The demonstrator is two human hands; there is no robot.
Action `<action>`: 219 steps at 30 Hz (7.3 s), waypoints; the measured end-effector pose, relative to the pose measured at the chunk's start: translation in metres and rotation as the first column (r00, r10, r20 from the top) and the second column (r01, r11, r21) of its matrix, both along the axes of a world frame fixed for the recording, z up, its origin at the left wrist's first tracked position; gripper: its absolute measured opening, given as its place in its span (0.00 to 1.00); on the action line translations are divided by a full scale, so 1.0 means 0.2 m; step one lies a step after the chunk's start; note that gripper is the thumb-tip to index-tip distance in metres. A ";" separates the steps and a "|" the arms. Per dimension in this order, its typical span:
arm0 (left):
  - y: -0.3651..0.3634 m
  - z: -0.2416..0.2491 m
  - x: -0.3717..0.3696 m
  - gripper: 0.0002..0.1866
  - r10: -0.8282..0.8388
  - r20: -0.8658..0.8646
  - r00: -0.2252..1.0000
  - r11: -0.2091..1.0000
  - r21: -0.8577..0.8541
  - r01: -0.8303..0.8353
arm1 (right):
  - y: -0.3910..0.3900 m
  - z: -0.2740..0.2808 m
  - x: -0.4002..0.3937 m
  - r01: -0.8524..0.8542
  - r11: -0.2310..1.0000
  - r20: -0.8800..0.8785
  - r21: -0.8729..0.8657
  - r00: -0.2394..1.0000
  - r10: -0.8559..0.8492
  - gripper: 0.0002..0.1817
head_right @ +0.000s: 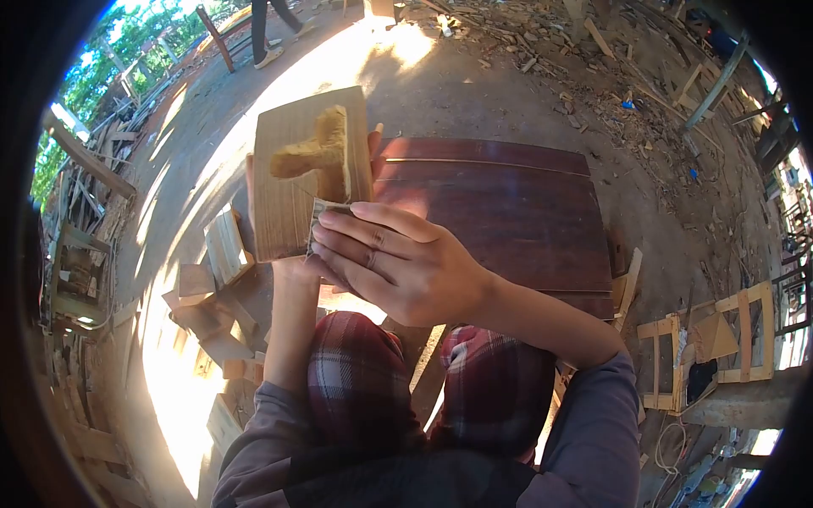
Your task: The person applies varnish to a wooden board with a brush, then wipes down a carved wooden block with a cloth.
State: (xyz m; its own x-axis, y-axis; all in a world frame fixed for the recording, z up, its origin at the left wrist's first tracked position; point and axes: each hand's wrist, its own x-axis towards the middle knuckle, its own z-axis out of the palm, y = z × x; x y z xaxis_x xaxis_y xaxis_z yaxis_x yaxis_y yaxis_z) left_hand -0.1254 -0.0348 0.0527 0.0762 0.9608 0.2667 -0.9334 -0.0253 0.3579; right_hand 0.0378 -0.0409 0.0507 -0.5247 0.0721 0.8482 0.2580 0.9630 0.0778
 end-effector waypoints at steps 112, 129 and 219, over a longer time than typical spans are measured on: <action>0.01 0.19 -0.14 0.34 0.067 -0.001 0.998 0.982 0.176 -0.066 | 0.06 0.21 -0.10 -0.066 0.985 0.202 -0.157 0.974 0.098 0.25; -0.01 0.17 0.02 0.36 -0.103 0.207 0.973 0.977 0.206 0.060 | 0.08 0.25 -0.03 -0.047 0.973 0.030 -0.225 0.998 0.055 0.22; 0.00 0.20 0.03 0.24 0.088 -0.016 0.996 0.993 -0.075 -0.089 | 0.11 0.18 0.00 -0.300 0.784 -0.016 -0.544 0.937 0.348 0.21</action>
State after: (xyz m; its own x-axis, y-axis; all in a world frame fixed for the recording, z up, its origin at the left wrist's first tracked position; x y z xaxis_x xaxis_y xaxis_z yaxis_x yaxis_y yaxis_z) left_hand -0.1185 -0.0352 0.0918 -0.0066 0.9813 0.1924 -0.9240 -0.0795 0.3741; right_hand 0.0383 -0.0189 0.0874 -0.6635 0.3106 0.6807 -0.0606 0.8845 -0.4627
